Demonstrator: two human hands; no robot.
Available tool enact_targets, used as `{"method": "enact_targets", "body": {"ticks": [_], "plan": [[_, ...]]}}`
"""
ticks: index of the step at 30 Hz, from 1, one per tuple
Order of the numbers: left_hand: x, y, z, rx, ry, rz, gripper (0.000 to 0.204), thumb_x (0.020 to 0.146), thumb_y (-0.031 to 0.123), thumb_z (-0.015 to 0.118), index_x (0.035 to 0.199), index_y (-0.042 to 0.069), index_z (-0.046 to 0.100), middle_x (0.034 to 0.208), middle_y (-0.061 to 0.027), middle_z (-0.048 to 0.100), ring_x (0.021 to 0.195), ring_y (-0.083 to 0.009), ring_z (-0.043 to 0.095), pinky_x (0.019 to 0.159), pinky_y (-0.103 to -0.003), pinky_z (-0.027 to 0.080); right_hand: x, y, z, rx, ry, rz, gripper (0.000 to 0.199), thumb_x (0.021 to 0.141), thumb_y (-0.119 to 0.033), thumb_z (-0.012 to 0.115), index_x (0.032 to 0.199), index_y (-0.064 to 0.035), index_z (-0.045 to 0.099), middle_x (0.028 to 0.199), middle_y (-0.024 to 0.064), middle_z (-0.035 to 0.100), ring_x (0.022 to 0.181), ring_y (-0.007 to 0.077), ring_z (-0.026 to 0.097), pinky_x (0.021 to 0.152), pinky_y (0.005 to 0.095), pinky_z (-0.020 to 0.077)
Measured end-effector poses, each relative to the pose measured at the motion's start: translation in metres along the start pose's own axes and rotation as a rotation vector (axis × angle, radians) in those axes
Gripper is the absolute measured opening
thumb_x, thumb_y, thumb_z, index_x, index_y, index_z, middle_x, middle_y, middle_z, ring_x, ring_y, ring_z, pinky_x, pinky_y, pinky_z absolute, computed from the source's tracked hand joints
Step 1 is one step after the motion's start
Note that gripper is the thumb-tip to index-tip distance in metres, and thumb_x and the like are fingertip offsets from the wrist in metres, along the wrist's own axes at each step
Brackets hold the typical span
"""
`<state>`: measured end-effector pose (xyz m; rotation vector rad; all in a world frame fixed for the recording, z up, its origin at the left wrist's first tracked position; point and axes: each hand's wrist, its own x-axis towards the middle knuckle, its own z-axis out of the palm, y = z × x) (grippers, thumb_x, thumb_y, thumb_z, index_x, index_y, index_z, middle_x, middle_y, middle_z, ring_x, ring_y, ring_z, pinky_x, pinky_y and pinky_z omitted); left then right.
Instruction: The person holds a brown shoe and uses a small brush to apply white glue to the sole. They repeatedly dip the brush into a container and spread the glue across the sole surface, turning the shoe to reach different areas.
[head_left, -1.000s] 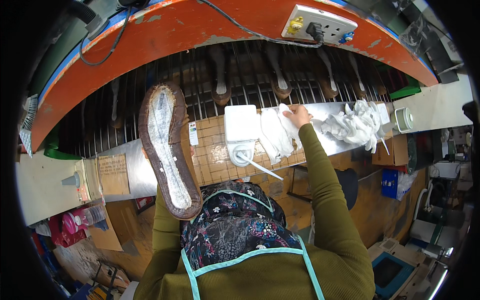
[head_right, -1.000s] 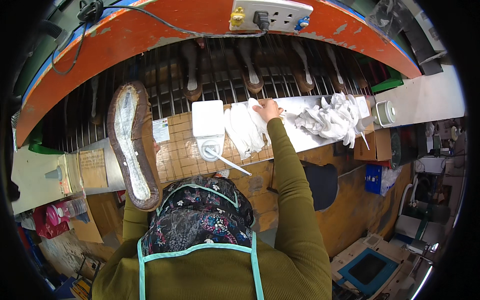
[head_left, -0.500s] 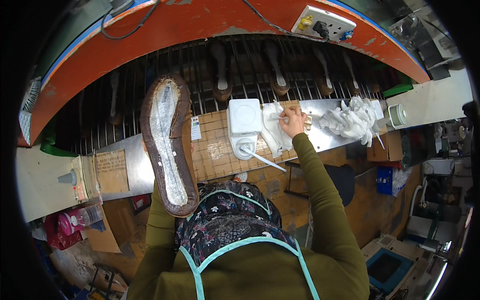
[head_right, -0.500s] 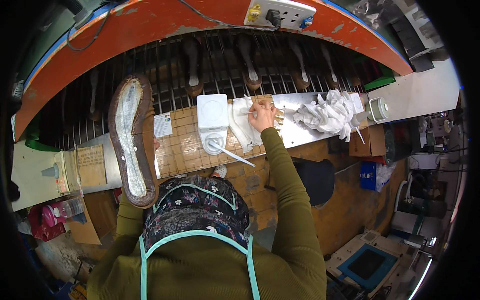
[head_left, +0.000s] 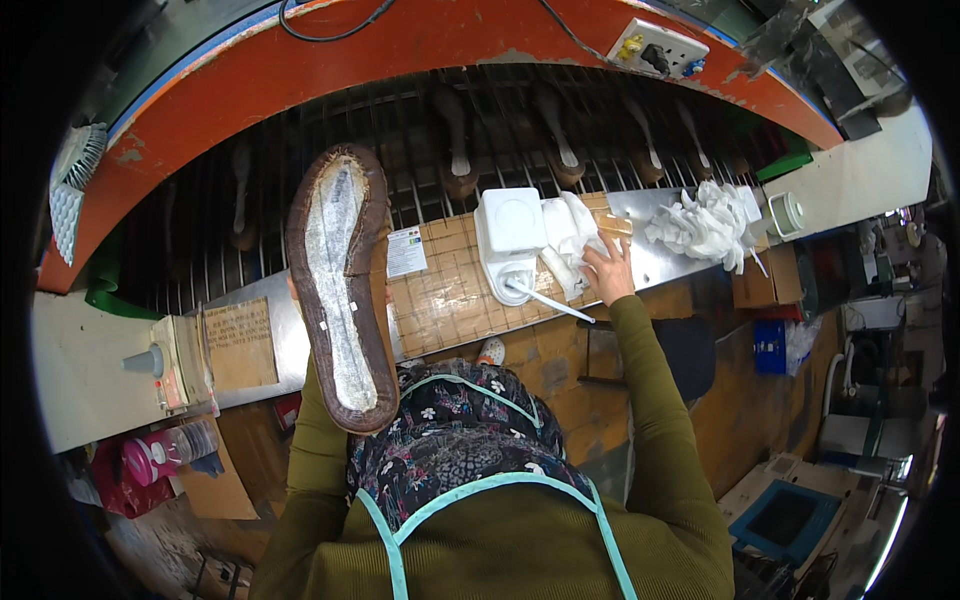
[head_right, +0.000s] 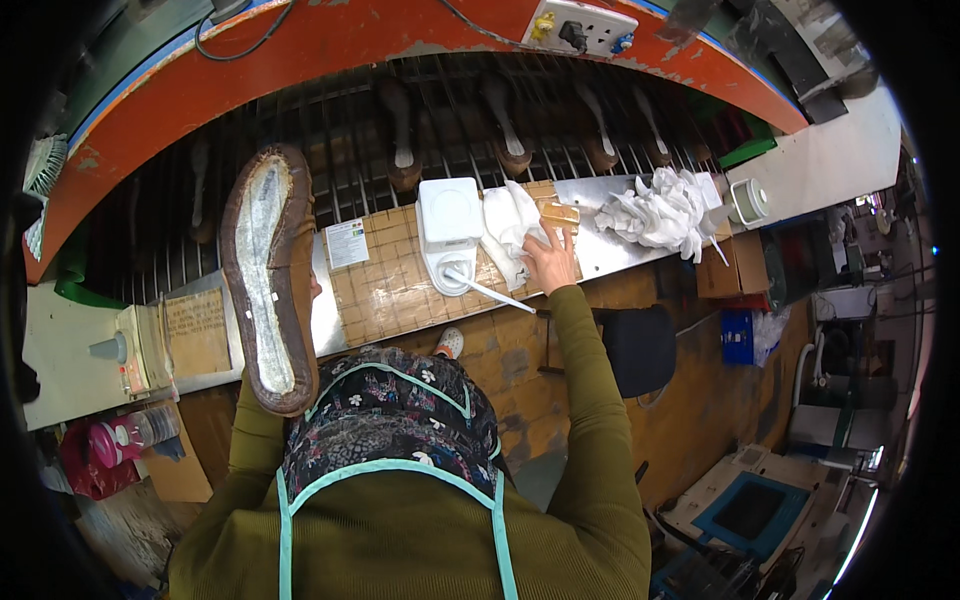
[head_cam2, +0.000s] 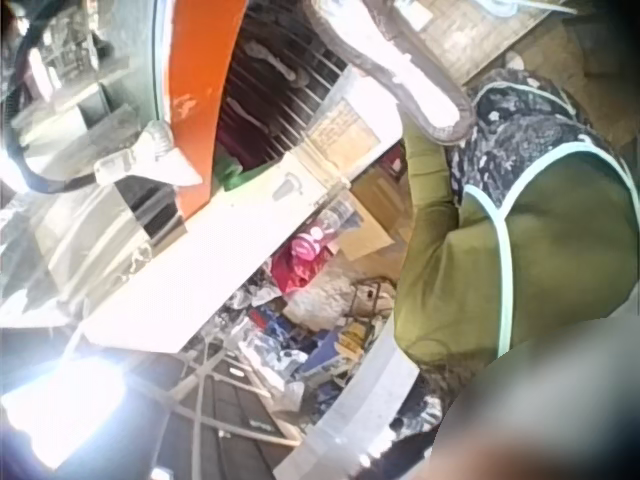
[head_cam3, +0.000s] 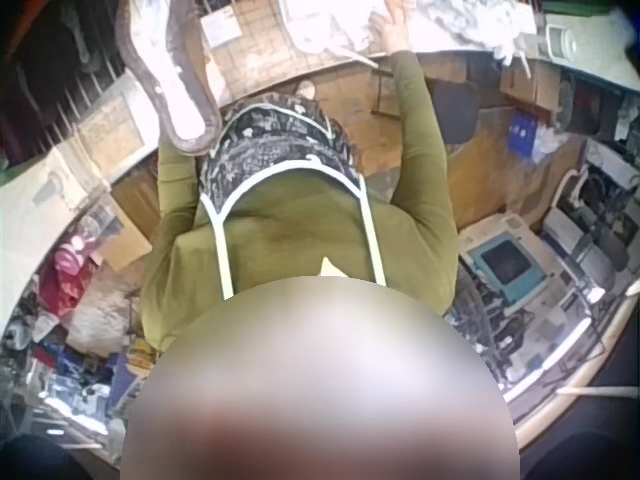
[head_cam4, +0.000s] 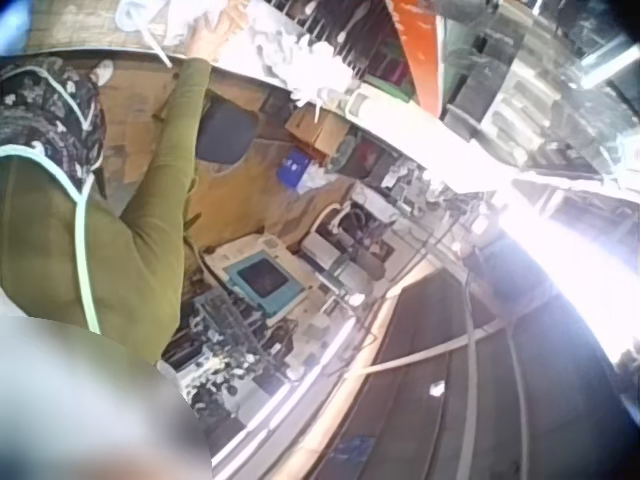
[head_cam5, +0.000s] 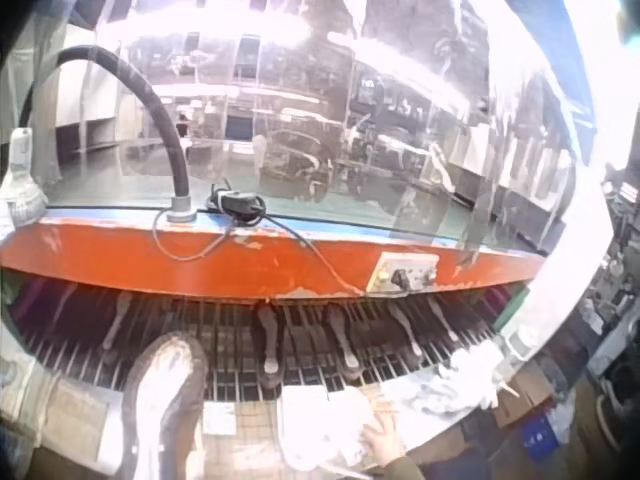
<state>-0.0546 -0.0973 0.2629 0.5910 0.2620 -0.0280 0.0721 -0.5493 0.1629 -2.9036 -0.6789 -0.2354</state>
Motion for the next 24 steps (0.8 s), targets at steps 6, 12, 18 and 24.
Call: {"method": "enact_targets", "body": {"ticks": [6,12,18,24], "plan": [[0.001,0.007,-0.004,0.008,-0.042,-0.050,0.086,0.092,0.068,0.038,0.135,-0.006,0.039,0.111,-0.0272,0.058,0.094,-0.0327,0.064,0.088,-0.040,0.055,-0.017,-0.012,0.000,0.274,-0.046,0.216,0.029,0.081,-0.025,0.065,0.106,-0.0111,0.062,0.134,0.0071,0.055,0.144,0.0334,0.024,0.111,0.0655,0.0125],[0.006,0.011,-0.003,0.005,-0.074,-0.085,0.086,0.092,0.068,0.039,0.135,-0.006,0.039,0.111,-0.0274,0.058,0.094,-0.0332,0.064,0.089,-0.040,0.055,0.010,-0.024,-0.003,0.236,-0.181,0.145,0.027,0.066,-0.029,0.070,0.087,-0.0116,0.070,0.135,0.0058,0.054,0.143,0.0370,0.022,0.110,0.0690,0.0103],[0.008,0.013,0.004,-0.003,-0.083,-0.094,0.086,0.092,0.068,0.040,0.136,-0.006,0.039,0.111,-0.0277,0.058,0.095,-0.0338,0.064,0.089,-0.040,0.055,0.020,-0.037,-0.001,0.210,-0.509,0.206,0.032,0.065,-0.038,0.066,0.089,-0.0177,0.073,0.149,0.0069,0.042,0.147,0.0371,0.008,0.108,0.0729,-0.0074],[0.006,0.019,0.007,-0.005,-0.080,-0.077,0.086,0.092,0.068,0.040,0.136,-0.006,0.039,0.111,-0.0279,0.058,0.095,-0.0343,0.064,0.090,-0.041,0.055,-0.001,-0.013,-0.003,0.516,0.203,0.306,0.022,0.071,-0.026,0.075,0.087,-0.0124,0.069,0.115,0.0022,0.066,0.124,0.0294,0.045,0.105,0.0532,0.0280]]}}
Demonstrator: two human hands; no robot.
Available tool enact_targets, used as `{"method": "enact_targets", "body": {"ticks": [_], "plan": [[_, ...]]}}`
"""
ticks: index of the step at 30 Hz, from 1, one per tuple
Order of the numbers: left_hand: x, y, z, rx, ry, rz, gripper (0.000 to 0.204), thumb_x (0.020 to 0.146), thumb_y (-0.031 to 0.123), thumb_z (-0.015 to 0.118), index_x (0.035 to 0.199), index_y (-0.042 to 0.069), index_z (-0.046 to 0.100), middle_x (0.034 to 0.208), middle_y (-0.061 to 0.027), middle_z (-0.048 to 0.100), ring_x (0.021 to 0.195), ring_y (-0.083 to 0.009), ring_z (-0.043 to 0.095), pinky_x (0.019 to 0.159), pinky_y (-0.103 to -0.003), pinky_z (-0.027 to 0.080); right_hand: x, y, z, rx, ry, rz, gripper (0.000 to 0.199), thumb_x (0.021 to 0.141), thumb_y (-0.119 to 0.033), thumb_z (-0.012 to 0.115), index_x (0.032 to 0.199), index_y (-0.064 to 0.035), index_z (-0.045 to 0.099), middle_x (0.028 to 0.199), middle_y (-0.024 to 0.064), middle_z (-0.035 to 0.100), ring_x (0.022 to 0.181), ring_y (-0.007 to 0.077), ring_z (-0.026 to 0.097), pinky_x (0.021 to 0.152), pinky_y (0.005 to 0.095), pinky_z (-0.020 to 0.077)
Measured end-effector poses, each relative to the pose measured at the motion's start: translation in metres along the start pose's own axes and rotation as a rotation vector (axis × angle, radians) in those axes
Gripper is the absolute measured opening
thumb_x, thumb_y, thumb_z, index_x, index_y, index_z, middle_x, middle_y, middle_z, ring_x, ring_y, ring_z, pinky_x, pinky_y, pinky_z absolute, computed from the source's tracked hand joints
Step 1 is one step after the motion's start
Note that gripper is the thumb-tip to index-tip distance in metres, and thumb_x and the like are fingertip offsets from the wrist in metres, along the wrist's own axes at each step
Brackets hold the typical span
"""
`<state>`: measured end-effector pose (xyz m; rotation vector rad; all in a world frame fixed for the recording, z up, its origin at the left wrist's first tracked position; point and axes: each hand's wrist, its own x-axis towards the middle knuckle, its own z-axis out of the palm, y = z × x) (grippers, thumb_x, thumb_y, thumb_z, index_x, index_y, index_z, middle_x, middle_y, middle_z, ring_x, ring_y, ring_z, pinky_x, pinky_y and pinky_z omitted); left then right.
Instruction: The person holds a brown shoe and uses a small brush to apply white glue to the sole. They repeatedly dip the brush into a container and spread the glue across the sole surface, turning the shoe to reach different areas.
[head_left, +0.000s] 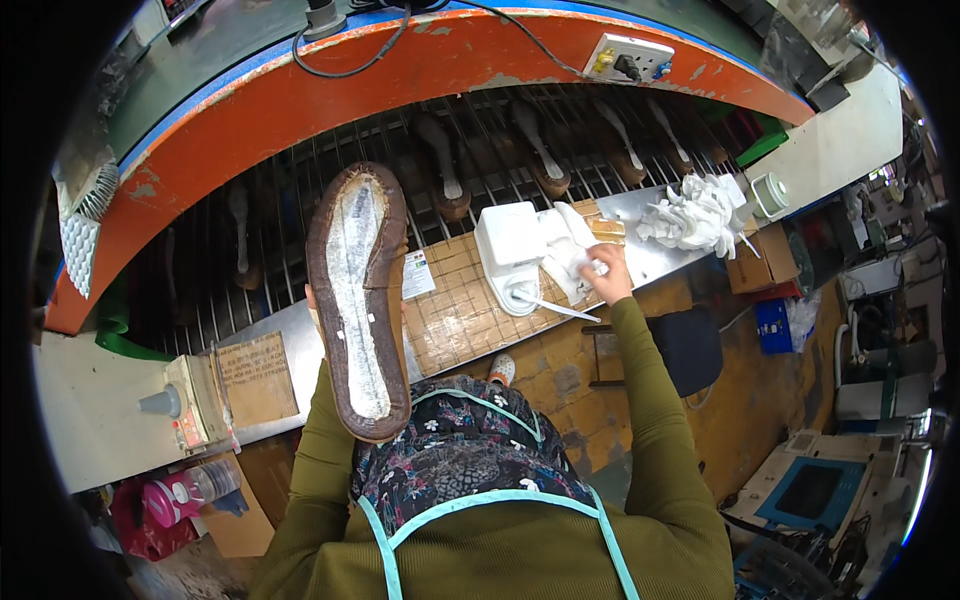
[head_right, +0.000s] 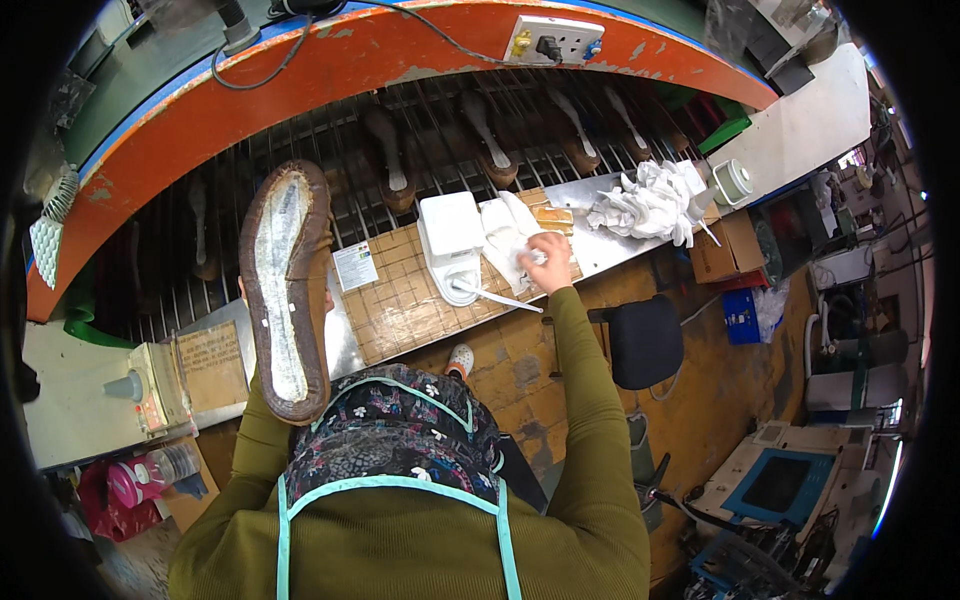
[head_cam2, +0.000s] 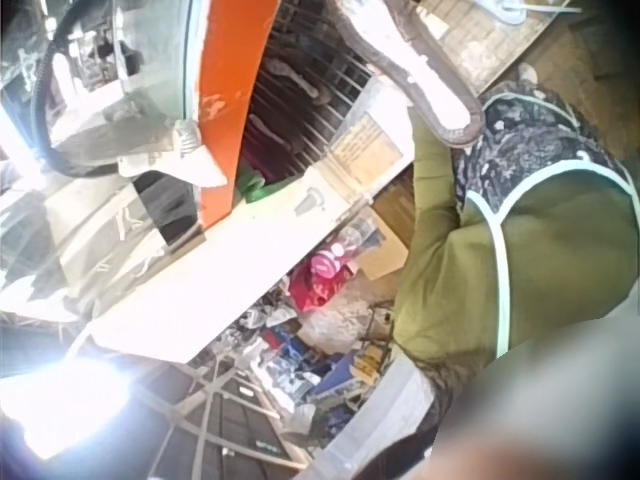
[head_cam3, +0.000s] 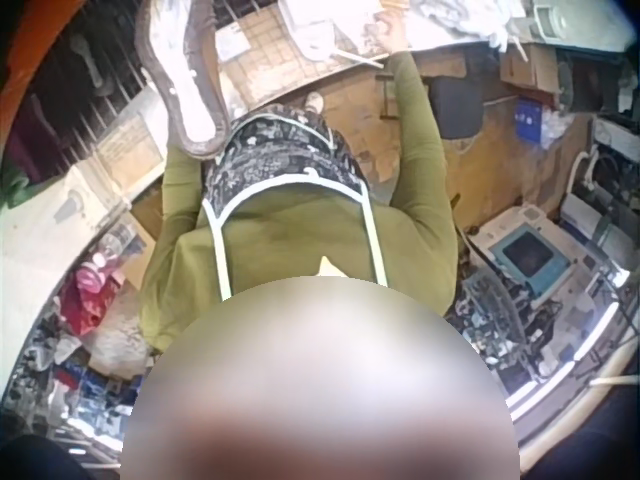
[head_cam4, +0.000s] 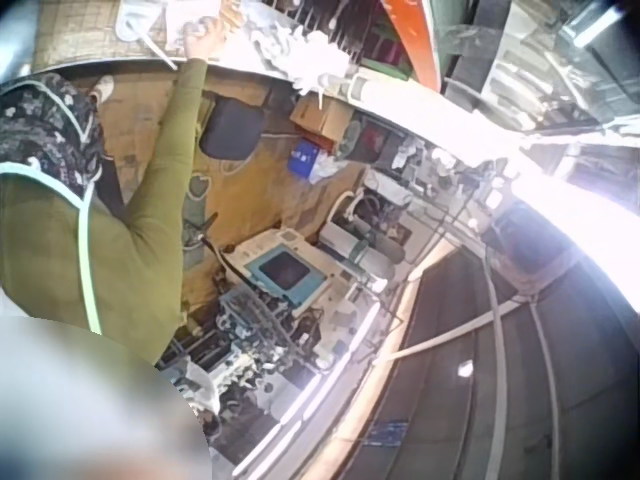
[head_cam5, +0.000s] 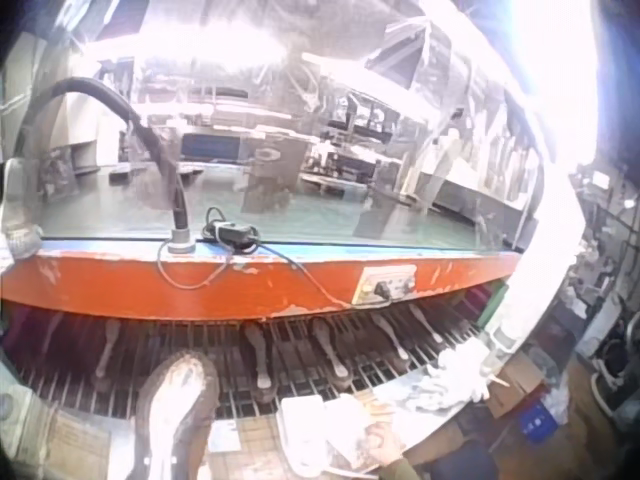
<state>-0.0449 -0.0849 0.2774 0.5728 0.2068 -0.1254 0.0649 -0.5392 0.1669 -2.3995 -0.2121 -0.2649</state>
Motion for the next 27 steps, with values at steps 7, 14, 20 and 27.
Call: {"method": "enact_targets", "body": {"ticks": [7,14,20,27], "plan": [[0.002,-0.001,-0.003,0.047,0.014,-0.025,0.087,0.089,0.071,0.042,0.139,0.000,0.037,0.119,-0.0243,0.055,0.102,-0.0344,0.061,0.092,-0.044,0.053,-0.002,0.041,-0.032,1.233,0.545,0.914,0.020,0.082,-0.017,0.076,0.080,-0.0086,0.058,0.084,0.0016,0.067,0.075,0.0101,0.058,0.071,0.0243,0.0437],[0.009,-0.010,-0.004,0.018,-0.028,-0.056,0.090,0.085,0.075,0.043,0.144,0.007,0.034,0.130,-0.0203,0.051,0.109,-0.0346,0.058,0.095,-0.047,0.051,-0.095,0.041,-0.040,-0.597,-0.198,0.247,0.024,0.065,-0.025,0.083,0.085,-0.0148,0.074,0.102,0.0069,0.071,0.110,0.0221,0.059,0.088,0.0418,0.0428],[0.036,-0.019,-0.006,0.021,-0.157,0.026,0.092,0.084,0.077,0.042,0.147,0.011,0.032,0.137,-0.0164,0.049,0.116,-0.0319,0.055,0.098,-0.046,0.050,-0.119,-0.077,-0.103,-0.069,-0.147,0.162,0.022,0.069,-0.011,0.081,0.083,0.0003,0.068,0.094,0.0129,0.071,0.096,0.0299,0.066,0.080,0.0366,0.0522],[0.077,-0.028,0.022,0.042,-0.371,0.036,0.105,0.075,0.082,0.051,0.148,0.008,0.030,0.139,-0.0124,0.047,0.116,-0.0244,0.056,0.095,-0.036,0.052,-0.096,-0.266,-0.097,0.725,-0.394,-0.169,0.016,0.072,-0.002,0.079,0.084,0.0041,0.071,0.084,0.0150,0.073,0.080,0.0222,0.072,0.087,0.0343,0.0554]]}}
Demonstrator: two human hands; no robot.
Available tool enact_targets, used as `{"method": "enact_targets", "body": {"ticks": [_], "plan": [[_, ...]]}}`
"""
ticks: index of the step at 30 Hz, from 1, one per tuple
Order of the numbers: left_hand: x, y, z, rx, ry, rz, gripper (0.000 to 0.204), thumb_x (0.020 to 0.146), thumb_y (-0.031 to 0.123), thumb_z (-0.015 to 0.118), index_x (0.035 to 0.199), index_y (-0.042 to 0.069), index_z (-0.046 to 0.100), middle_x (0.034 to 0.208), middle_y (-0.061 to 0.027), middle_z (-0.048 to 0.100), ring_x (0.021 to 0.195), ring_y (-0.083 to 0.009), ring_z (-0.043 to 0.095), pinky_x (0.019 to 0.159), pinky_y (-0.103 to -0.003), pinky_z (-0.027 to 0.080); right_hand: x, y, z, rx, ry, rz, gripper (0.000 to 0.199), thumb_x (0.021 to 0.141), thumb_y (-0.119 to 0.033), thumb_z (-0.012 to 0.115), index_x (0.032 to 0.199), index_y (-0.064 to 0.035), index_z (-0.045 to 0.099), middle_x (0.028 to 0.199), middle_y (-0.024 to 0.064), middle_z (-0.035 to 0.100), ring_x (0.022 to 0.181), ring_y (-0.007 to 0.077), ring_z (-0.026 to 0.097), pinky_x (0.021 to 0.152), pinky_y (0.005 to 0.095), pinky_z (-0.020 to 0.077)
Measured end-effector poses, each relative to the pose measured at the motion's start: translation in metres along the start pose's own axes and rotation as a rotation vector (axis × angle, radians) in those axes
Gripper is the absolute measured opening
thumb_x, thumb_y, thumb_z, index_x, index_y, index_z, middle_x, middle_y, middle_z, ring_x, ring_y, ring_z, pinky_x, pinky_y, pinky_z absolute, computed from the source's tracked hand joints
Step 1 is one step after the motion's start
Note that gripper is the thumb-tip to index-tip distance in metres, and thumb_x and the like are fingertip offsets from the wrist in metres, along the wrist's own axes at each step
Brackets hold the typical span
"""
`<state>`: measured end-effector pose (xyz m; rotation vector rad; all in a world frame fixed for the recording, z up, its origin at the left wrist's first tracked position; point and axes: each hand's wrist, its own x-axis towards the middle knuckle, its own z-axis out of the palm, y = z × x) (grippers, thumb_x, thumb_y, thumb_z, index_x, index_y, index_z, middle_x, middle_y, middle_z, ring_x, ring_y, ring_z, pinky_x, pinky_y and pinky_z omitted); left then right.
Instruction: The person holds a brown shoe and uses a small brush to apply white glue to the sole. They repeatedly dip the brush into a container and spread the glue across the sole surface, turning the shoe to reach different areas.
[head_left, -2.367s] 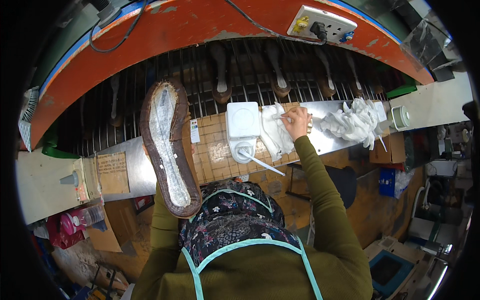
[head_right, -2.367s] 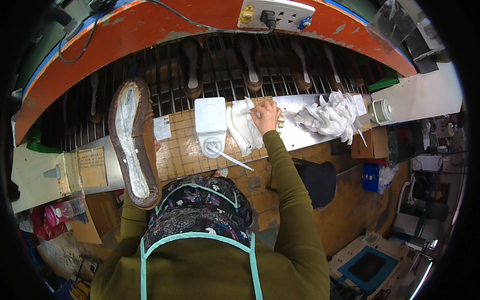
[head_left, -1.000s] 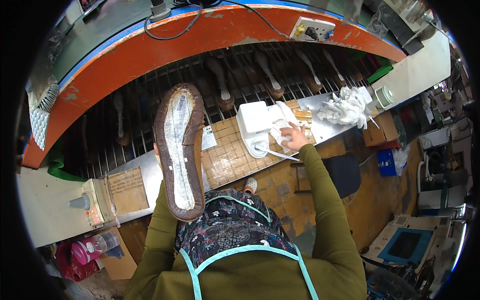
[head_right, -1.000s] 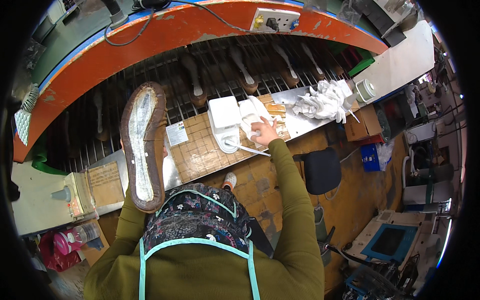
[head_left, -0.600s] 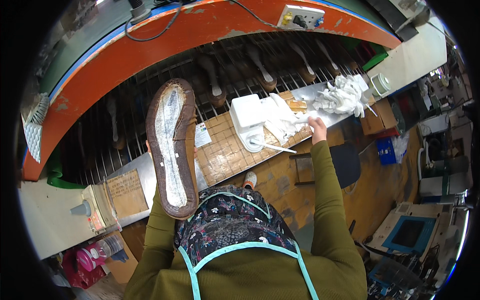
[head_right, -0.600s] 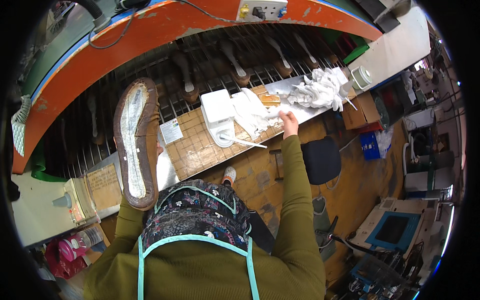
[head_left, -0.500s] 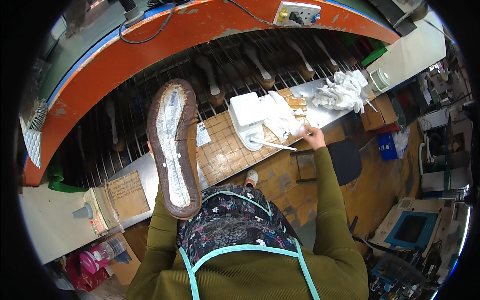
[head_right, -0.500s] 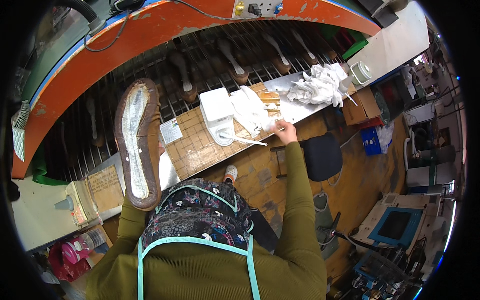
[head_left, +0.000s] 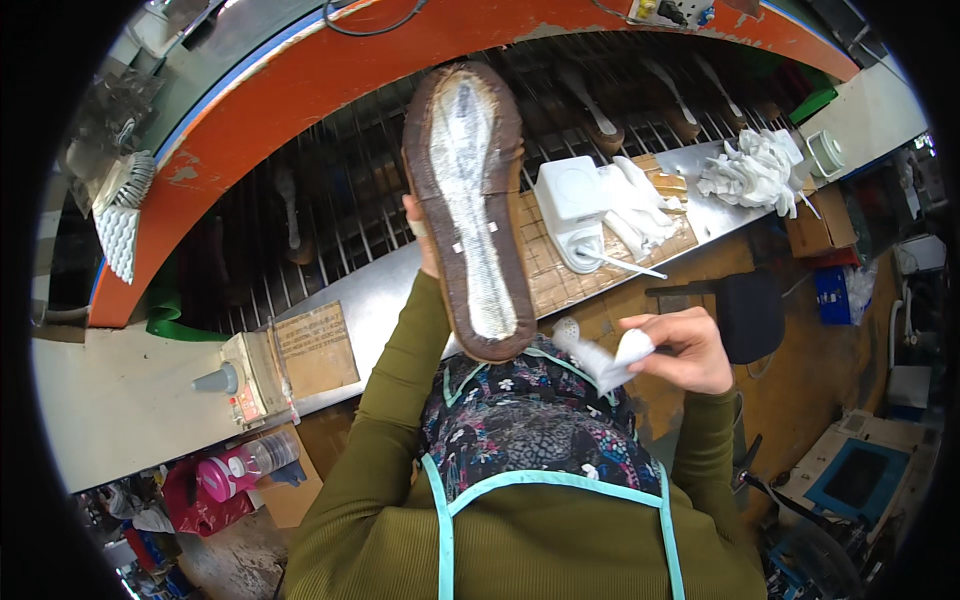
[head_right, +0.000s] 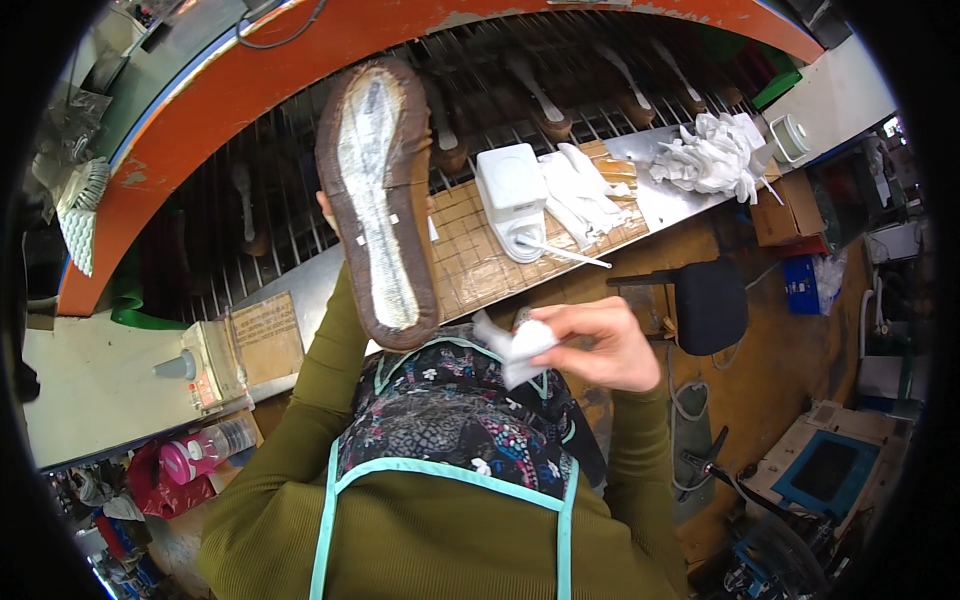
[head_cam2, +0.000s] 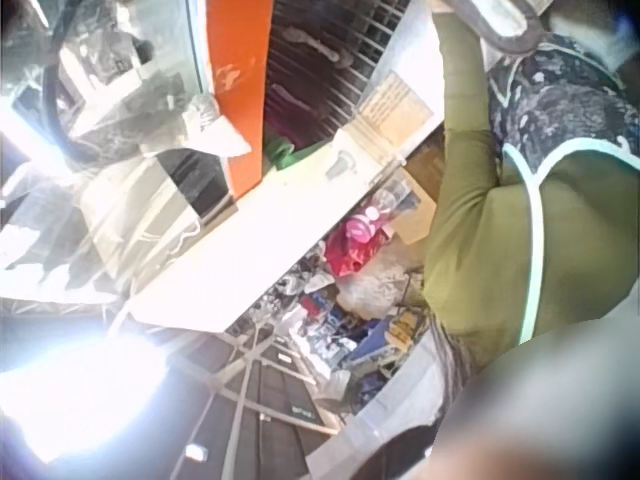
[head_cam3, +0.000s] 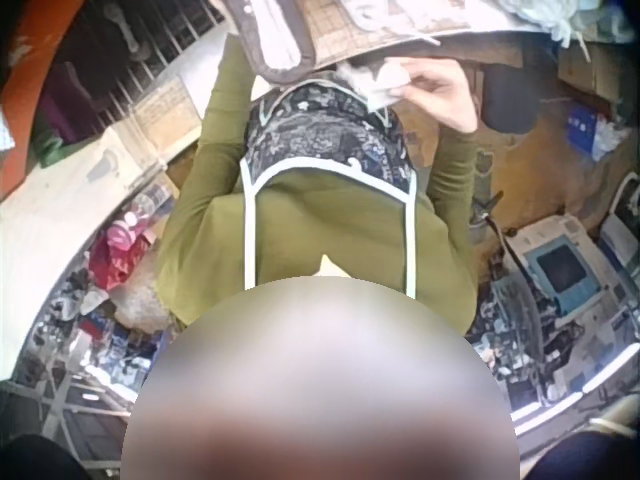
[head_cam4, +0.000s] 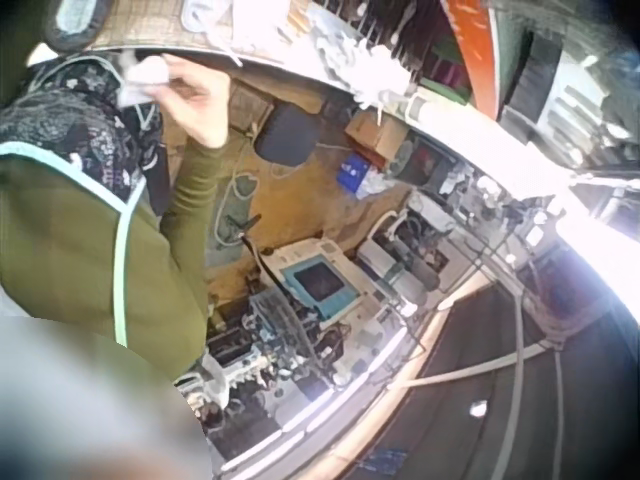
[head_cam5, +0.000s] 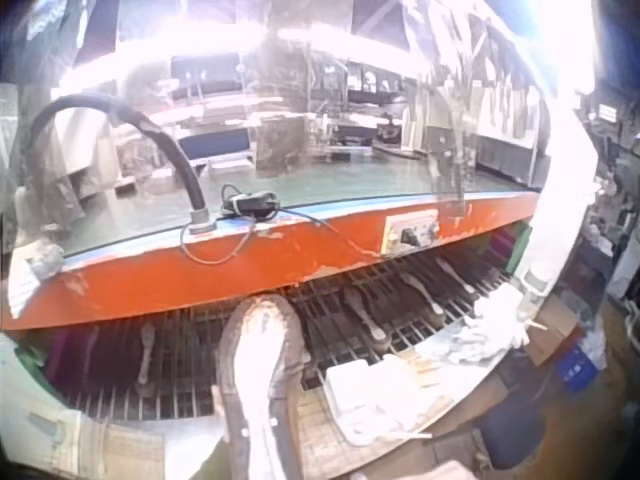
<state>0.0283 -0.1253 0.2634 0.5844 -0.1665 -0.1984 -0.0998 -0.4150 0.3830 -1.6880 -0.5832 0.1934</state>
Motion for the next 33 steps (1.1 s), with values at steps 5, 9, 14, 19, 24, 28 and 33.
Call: {"method": "enact_targets", "body": {"ticks": [5,9,14,19,24,28,33], "plan": [[-0.004,0.003,0.026,0.031,0.034,-0.019,0.108,0.071,0.084,0.052,0.147,0.010,0.032,0.139,-0.0126,0.047,0.117,-0.0243,0.056,0.094,-0.036,0.053,0.055,-0.029,0.047,0.220,0.054,0.003,0.013,0.078,0.001,0.075,0.089,0.0054,0.069,0.086,0.0113,0.071,0.079,0.0134,0.068,0.071,0.0236,0.0555],[-0.019,0.003,0.045,-0.011,0.050,0.064,0.111,0.068,0.085,0.055,0.145,0.009,0.034,0.136,-0.0133,0.049,0.119,-0.0264,0.054,0.098,-0.040,0.050,0.104,-0.025,0.069,0.420,0.146,-0.058,0.017,0.085,0.000,0.070,0.099,0.0054,0.064,0.091,0.0083,0.069,0.082,0.0110,0.067,0.072,0.0225,0.0549],[-0.042,0.010,0.043,0.052,0.065,0.100,0.110,0.067,0.086,0.054,0.143,0.009,0.036,0.132,-0.0129,0.053,0.116,-0.0247,0.058,0.094,-0.037,0.055,0.145,-0.010,0.091,0.374,0.223,-0.096,0.014,0.086,0.000,0.069,0.097,0.0047,0.063,0.088,0.0077,0.069,0.081,0.0092,0.066,0.071,0.0213,0.0544],[-0.061,0.017,0.027,0.185,0.208,0.112,0.111,0.069,0.089,0.047,0.143,0.008,0.036,0.129,-0.0127,0.056,0.112,-0.0211,0.061,0.090,-0.032,0.057,0.176,0.000,0.107,0.360,0.233,-0.149,0.012,0.086,0.000,0.070,0.094,0.0044,0.062,0.086,0.0070,0.069,0.079,0.0081,0.066,0.067,0.0203,0.0538],[-0.069,0.020,0.014,0.201,0.219,0.126,0.113,0.070,0.090,0.044,0.144,0.005,0.034,0.129,-0.0130,0.055,0.113,-0.0210,0.060,0.090,-0.032,0.056,0.196,0.010,0.119,0.317,0.224,-0.162,0.012,0.086,-0.001,0.070,0.093,0.0046,0.062,0.082,0.0047,0.068,0.073,0.0043,0.062,0.061,0.0176,0.0498],[-0.073,0.021,0.011,0.198,0.199,0.128,0.115,0.069,0.091,0.043,0.146,0.006,0.031,0.135,-0.0137,0.049,0.119,-0.0233,0.055,0.096,-0.034,0.054,0.205,0.016,0.127,0.271,0.232,-0.148,0.014,0.085,-0.004,0.072,0.092,0.0040,0.063,0.076,0.0023,0.067,0.069,0.0024,0.060,0.058,0.0177,0.0484],[-0.077,0.025,0.012,0.147,0.180,0.100,0.113,0.068,0.085,0.053,0.145,0.006,0.031,0.136,-0.0133,0.049,0.120,-0.0238,0.054,0.098,-0.036,0.051,0.206,0.014,0.120,0.069,0.201,-0.109,0.012,0.085,0.002,0.069,0.096,0.0061,0.064,0.085,0.0075,0.069,0.076,0.0081,0.066,0.066,0.0202,0.0535]]}}
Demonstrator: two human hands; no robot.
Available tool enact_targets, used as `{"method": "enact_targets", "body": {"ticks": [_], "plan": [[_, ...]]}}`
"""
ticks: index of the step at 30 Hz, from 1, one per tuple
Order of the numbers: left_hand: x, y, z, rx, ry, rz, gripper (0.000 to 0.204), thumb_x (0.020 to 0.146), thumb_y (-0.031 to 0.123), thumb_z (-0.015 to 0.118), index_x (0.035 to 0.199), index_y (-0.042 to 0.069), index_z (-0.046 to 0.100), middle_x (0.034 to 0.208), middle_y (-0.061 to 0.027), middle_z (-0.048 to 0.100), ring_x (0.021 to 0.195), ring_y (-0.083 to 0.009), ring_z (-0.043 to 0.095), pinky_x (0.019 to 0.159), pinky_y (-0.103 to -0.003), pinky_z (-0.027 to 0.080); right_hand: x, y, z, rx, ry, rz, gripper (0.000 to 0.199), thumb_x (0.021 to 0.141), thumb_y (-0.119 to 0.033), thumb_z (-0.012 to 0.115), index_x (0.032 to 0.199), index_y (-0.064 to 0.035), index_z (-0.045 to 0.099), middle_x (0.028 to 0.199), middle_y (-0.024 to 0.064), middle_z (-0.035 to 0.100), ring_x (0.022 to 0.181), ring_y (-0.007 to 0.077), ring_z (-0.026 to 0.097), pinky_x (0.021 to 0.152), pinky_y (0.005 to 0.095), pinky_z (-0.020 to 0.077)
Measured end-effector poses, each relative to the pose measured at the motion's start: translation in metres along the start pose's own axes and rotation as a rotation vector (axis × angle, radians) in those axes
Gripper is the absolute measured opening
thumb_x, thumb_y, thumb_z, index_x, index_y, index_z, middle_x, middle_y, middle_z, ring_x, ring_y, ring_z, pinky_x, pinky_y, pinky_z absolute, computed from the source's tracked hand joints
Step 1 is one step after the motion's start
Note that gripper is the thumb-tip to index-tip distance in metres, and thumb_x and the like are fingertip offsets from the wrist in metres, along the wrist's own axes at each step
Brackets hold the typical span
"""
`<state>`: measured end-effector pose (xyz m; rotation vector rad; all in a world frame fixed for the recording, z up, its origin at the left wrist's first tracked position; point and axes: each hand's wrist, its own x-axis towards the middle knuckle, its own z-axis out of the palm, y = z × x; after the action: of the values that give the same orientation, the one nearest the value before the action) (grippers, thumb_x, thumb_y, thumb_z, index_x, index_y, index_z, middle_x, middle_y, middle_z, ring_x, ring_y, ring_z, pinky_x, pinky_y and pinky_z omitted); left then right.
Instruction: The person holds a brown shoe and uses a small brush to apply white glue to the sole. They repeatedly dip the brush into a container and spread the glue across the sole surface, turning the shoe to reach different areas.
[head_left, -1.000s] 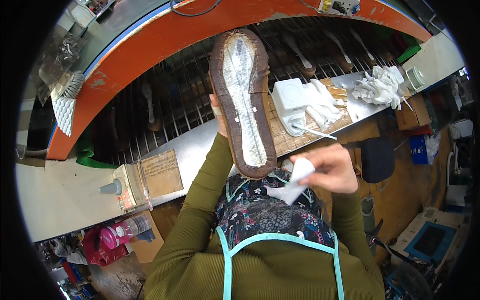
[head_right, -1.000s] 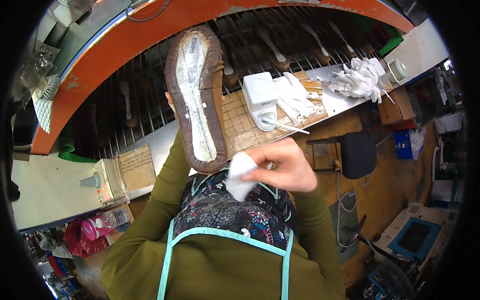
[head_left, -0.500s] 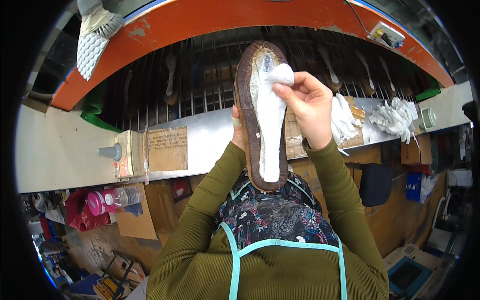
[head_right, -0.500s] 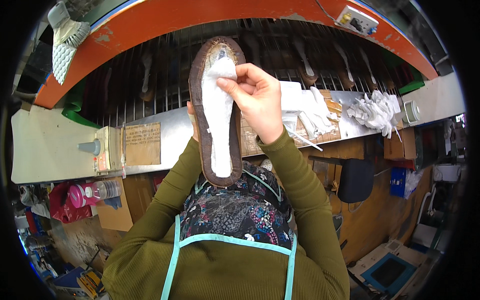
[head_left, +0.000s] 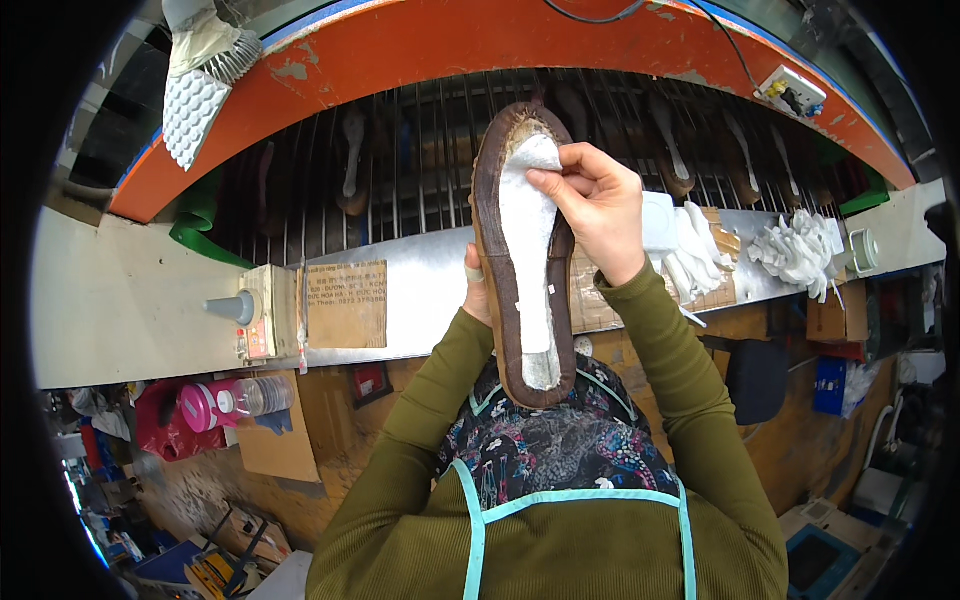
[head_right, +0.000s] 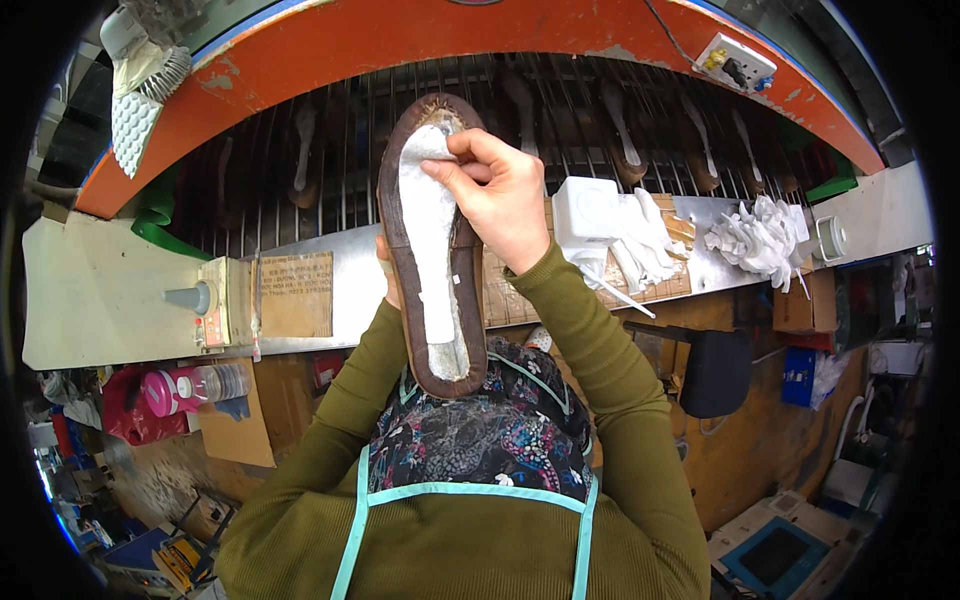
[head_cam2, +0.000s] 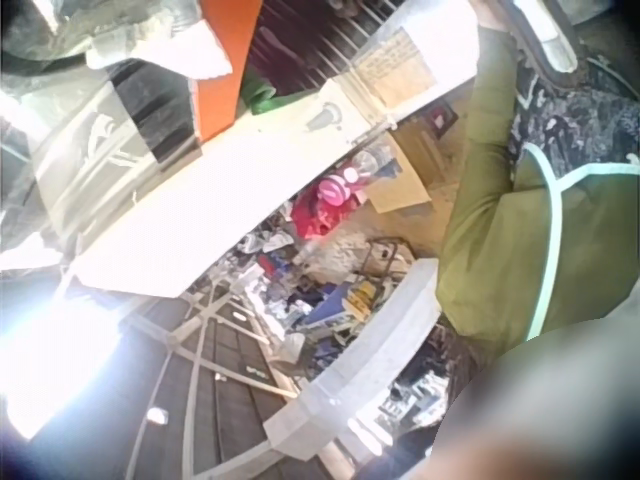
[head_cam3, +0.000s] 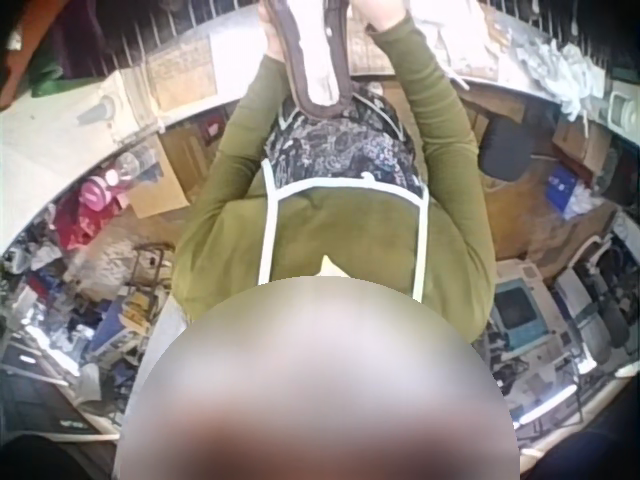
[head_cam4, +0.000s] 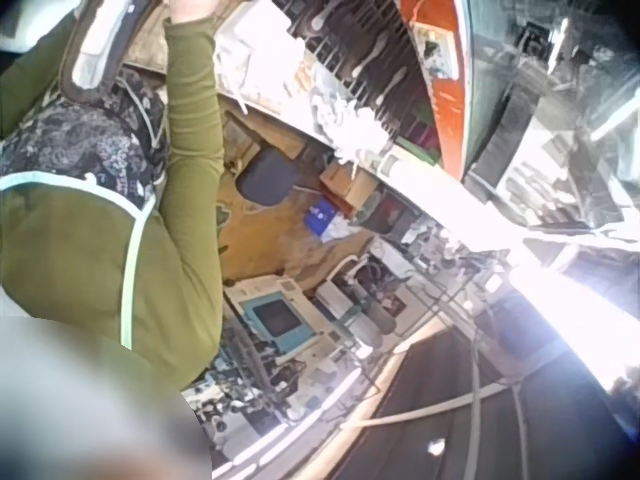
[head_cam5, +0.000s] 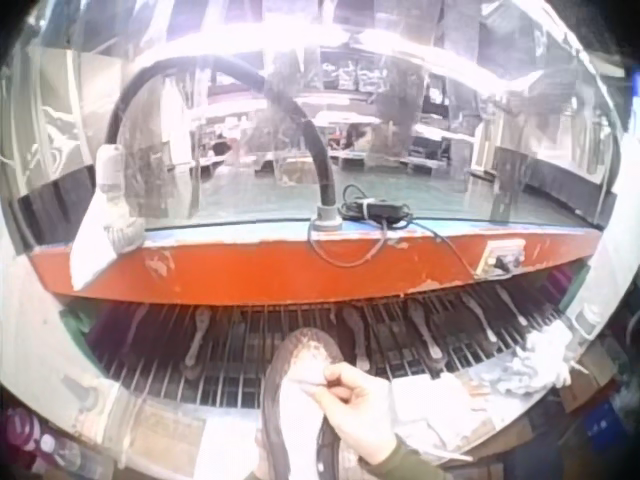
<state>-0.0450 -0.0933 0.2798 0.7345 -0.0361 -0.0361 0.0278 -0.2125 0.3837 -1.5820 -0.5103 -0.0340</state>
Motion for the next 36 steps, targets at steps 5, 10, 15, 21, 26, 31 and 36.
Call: {"method": "enact_targets", "body": {"ticks": [5,10,15,21,26,31,36], "plan": [[0.000,0.001,0.003,0.024,0.011,0.015,0.113,0.068,0.085,0.055,0.146,0.007,0.031,0.137,-0.0131,0.049,0.121,-0.0229,0.055,0.098,-0.035,0.052,0.003,-0.004,-0.006,-0.072,0.032,-0.151,0.012,0.084,0.002,0.070,0.094,0.0060,0.065,0.084,0.0069,0.070,0.073,0.0085,0.066,0.066,0.0215,0.0542],[0.003,0.000,0.004,0.029,-0.036,0.028,0.112,0.069,0.083,0.056,0.147,0.007,0.030,0.140,-0.0131,0.047,0.124,-0.0238,0.052,0.102,-0.037,0.049,0.004,-0.004,-0.011,-0.236,0.093,-0.279,0.013,0.075,-0.007,0.077,0.086,-0.0024,0.070,0.087,0.0071,0.070,0.093,0.0195,0.062,0.081,0.0352,0.0493],[0.005,-0.002,0.007,-0.056,-0.037,0.015,0.111,0.068,0.078,0.064,0.147,0.007,0.030,0.142,-0.0128,0.045,0.126,-0.0258,0.049,0.105,-0.040,0.045,0.006,-0.003,-0.019,-0.528,0.167,-0.275,0.034,0.069,-0.020,0.082,0.098,-0.0069,0.068,0.123,0.0113,0.059,0.128,0.0322,0.038,0.106,0.0473,0.0301],[0.005,-0.002,0.014,-0.004,-0.082,-0.058,0.115,0.065,0.080,0.064,0.148,0.007,0.029,0.145,-0.0133,0.042,0.129,-0.0264,0.047,0.108,-0.040,0.043,0.010,-0.003,-0.019,-0.321,0.444,-0.253,0.040,0.077,-0.014,0.074,0.114,-0.0089,0.063,0.130,0.0120,0.056,0.141,0.0344,0.027,0.113,0.0534,0.0159],[0.003,-0.004,0.020,0.035,-0.072,-0.062,0.115,0.066,0.081,0.061,0.149,0.009,0.026,0.147,-0.0126,0.039,0.132,-0.0260,0.044,0.110,-0.039,0.040,-0.022,0.002,-0.039,-0.932,-0.109,-0.519,0.042,0.094,-0.038,0.057,0.129,-0.0167,0.060,0.135,0.0018,0.057,0.146,0.0273,0.021,0.105,0.0717,-0.0111],[0.014,-0.008,0.028,-0.045,-0.096,-0.078,0.111,0.068,0.082,0.058,0.151,0.016,0.023,0.150,-0.0116,0.035,0.137,-0.0270,0.038,0.113,-0.042,0.037,-0.035,0.011,-0.061,-0.955,-0.366,-0.509,0.052,0.096,-0.056,0.041,0.136,-0.0268,0.055,0.149,-0.0029,0.043,0.147,0.0302,0.015,0.104,0.0737,-0.0127],[0.018,-0.009,0.033,-0.049,-0.068,-0.154,0.109,0.071,0.086,0.049,0.150,0.016,0.024,0.149,-0.0131,0.035,0.136,-0.0314,0.038,0.110,-0.046,0.040,-0.057,0.009,-0.078,-0.745,-0.589,-0.536,0.052,0.095,-0.062,0.035,0.135,-0.0349,0.054,0.149,-0.0058,0.042,0.147,0.0312,0.014,0.104,0.0734,-0.0145]]}}
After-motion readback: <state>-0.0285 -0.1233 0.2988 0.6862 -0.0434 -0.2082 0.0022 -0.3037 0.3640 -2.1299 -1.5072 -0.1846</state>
